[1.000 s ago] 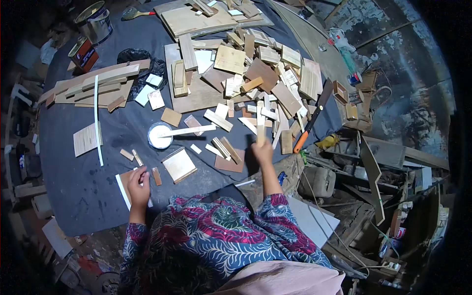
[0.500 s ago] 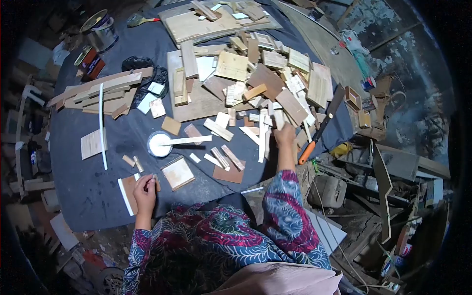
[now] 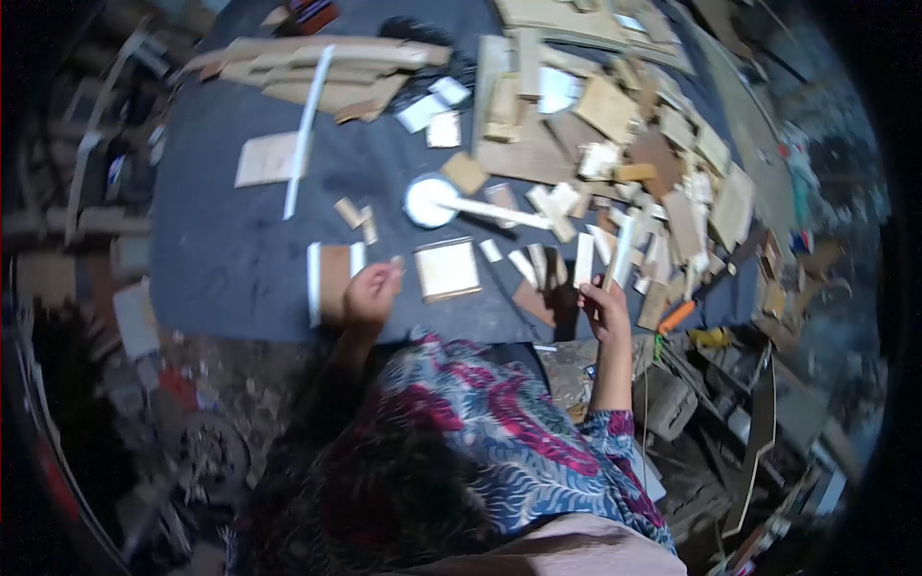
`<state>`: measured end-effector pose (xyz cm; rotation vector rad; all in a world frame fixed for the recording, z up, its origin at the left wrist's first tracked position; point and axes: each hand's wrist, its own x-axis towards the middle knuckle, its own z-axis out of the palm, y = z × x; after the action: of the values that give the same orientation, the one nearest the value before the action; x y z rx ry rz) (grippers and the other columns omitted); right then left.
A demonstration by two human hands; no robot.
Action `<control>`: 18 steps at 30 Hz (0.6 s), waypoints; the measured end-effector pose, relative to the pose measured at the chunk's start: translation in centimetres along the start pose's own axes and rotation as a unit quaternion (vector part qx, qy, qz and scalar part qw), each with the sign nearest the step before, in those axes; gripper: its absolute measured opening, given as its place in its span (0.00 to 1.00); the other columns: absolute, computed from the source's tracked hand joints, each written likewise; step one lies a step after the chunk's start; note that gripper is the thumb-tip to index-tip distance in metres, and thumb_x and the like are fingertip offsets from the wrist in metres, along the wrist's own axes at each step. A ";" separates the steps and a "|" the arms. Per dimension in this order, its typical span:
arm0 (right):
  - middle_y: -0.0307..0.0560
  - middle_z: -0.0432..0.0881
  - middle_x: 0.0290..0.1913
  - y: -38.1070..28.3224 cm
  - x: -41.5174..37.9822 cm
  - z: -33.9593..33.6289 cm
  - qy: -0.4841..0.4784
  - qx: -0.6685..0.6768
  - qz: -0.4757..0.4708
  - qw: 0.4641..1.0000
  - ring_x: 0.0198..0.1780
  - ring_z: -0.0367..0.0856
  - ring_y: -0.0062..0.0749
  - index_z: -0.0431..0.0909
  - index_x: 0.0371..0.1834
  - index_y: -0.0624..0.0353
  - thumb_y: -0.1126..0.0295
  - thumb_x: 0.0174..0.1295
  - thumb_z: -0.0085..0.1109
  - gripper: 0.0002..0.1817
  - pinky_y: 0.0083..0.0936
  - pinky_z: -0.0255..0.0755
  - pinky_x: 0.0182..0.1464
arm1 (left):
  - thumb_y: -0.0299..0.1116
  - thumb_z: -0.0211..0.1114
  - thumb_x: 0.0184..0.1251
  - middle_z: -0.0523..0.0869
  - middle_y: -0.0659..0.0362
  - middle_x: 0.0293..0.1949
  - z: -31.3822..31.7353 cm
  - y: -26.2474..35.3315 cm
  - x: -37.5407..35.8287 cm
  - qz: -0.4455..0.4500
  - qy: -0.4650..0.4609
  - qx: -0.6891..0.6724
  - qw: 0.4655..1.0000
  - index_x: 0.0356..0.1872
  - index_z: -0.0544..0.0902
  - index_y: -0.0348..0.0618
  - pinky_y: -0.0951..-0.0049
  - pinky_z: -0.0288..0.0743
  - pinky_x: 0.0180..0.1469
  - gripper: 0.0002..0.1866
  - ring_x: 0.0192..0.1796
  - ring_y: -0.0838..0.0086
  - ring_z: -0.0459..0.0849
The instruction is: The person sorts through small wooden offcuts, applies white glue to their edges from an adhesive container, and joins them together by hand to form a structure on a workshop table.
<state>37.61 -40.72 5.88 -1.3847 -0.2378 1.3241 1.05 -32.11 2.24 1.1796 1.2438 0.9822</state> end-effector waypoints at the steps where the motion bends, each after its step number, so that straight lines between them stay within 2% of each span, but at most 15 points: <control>1: 0.42 0.75 0.25 0.4 -0.9 2.2 -0.007 -0.015 -0.009 1.000 0.23 0.75 0.26 0.69 0.33 0.61 0.80 0.44 0.61 0.13 0.19 0.70 0.24 | 0.27 0.60 0.59 0.82 0.59 0.28 0.3 0.3 0.1 -0.025 0.031 0.014 0.999 0.34 0.77 0.33 0.84 0.73 0.34 0.07 0.31 0.82 0.79; 2: 0.41 0.75 0.25 1.3 -1.5 3.8 -0.024 -0.047 -0.012 0.999 0.23 0.74 0.25 0.70 0.32 0.62 0.79 0.43 0.63 0.13 0.19 0.69 0.25 | 0.32 0.61 0.60 0.80 0.61 0.21 0.4 0.4 0.1 -0.049 0.069 0.061 0.995 0.29 0.79 0.36 0.83 0.71 0.29 0.08 0.26 0.83 0.78; 3: 0.41 0.75 0.25 2.5 -1.7 5.2 -0.039 -0.050 -0.005 0.998 0.23 0.74 0.25 0.70 0.32 0.62 0.79 0.43 0.63 0.13 0.19 0.69 0.25 | 0.36 0.59 0.62 0.79 0.61 0.17 0.1 0.6 0.3 -0.064 0.052 0.095 0.992 0.25 0.79 0.38 0.80 0.68 0.24 0.12 0.22 0.83 0.76; 4: 0.41 0.75 0.25 3.7 -1.9 6.5 -0.037 -0.148 -0.026 0.988 0.22 0.74 0.24 0.70 0.32 0.62 0.79 0.44 0.63 0.13 0.18 0.69 0.25 | 0.39 0.57 0.62 0.78 0.61 0.15 0.3 0.0 0.5 -0.050 0.065 0.097 0.992 0.23 0.79 0.39 0.77 0.66 0.23 0.14 0.20 0.80 0.75; 5: 0.41 0.75 0.24 4.8 -2.0 7.7 -0.031 -0.245 -0.051 0.968 0.22 0.73 0.23 0.71 0.31 0.62 0.78 0.44 0.63 0.12 0.18 0.68 0.24 | 0.37 0.58 0.62 0.79 0.59 0.17 0.4 -0.4 0.8 -0.054 0.059 0.116 0.990 0.27 0.78 0.40 0.77 0.68 0.25 0.11 0.21 0.77 0.77; 7: 0.39 0.75 0.21 7.7 -1.2 9.7 0.006 -0.304 -0.059 0.951 0.20 0.72 0.22 0.72 0.30 0.63 0.77 0.42 0.65 0.12 0.18 0.65 0.21 | 0.33 0.59 0.58 0.80 0.56 0.25 1.0 -0.1 1.0 -0.001 0.042 0.130 0.991 0.33 0.78 0.41 0.74 0.72 0.31 0.07 0.29 0.71 0.80; 8: 0.39 0.75 0.20 7.8 -1.6 11.6 -0.003 -0.336 -0.072 0.939 0.19 0.71 0.22 0.72 0.30 0.63 0.78 0.42 0.65 0.12 0.18 0.64 0.20 | 0.33 0.59 0.58 0.80 0.56 0.25 1.0 0.2 1.1 -0.001 0.042 0.126 0.991 0.33 0.78 0.41 0.74 0.72 0.31 0.07 0.29 0.71 0.80; 9: 0.39 0.74 0.19 7.9 -1.8 13.1 -0.010 -0.367 -0.084 0.926 0.17 0.71 0.21 0.72 0.30 0.64 0.78 0.42 0.64 0.12 0.18 0.63 0.18 | 0.30 0.61 0.55 0.80 0.55 0.30 1.0 0.7 1.3 0.066 0.034 0.172 0.982 0.36 0.77 0.41 0.72 0.72 0.34 0.08 0.33 0.68 0.80; 10: 0.42 0.77 0.23 8.8 -1.3 13.5 -0.022 -0.359 -0.083 0.930 0.21 0.73 0.22 0.73 0.31 0.66 0.77 0.41 0.65 0.13 0.19 0.66 0.23 | 0.28 0.62 0.52 0.79 0.54 0.35 0.9 1.0 1.5 0.133 0.026 0.218 0.967 0.38 0.77 0.42 0.70 0.73 0.37 0.11 0.38 0.66 0.80; 11: 0.44 0.79 0.26 9.2 -1.2 14.2 -0.034 -0.350 -0.081 0.933 0.25 0.75 0.23 0.75 0.32 0.67 0.76 0.40 0.66 0.15 0.20 0.70 0.29 | 0.28 0.62 0.52 0.79 0.54 0.35 0.7 1.0 1.7 0.133 0.024 0.215 0.967 0.38 0.77 0.42 0.70 0.73 0.37 0.11 0.38 0.66 0.80; 14: 0.45 0.79 0.27 8.2 -1.2 14.7 -0.001 -0.323 -0.072 0.944 0.25 0.76 0.23 0.75 0.32 0.68 0.77 0.41 0.64 0.14 0.20 0.69 0.27 | 0.27 0.63 0.48 0.78 0.54 0.38 -0.4 1.0 2.7 0.134 -0.006 0.241 0.961 0.39 0.77 0.42 0.68 0.72 0.40 0.14 0.42 0.63 0.77; 16: 0.45 0.79 0.27 7.1 -1.4 14.9 0.023 -0.317 -0.061 0.946 0.26 0.76 0.23 0.74 0.32 0.68 0.77 0.41 0.64 0.13 0.19 0.69 0.27 | 0.27 0.63 0.48 0.78 0.54 0.37 -0.9 0.9 3.1 0.117 0.030 0.225 0.967 0.38 0.77 0.42 0.68 0.72 0.39 0.13 0.38 0.64 0.78; 18: 0.44 0.79 0.27 7.8 -1.3 14.9 0.012 -0.332 -0.067 0.941 0.25 0.76 0.23 0.75 0.32 0.68 0.77 0.41 0.64 0.13 0.19 0.69 0.27 | 0.27 0.63 0.49 0.79 0.54 0.35 -0.9 1.4 3.1 0.107 0.006 0.219 0.970 0.38 0.77 0.42 0.68 0.73 0.38 0.12 0.36 0.64 0.79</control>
<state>21.49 -36.01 4.71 -1.8997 -0.8045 1.1547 0.57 -28.78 3.18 1.6824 1.4077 0.8935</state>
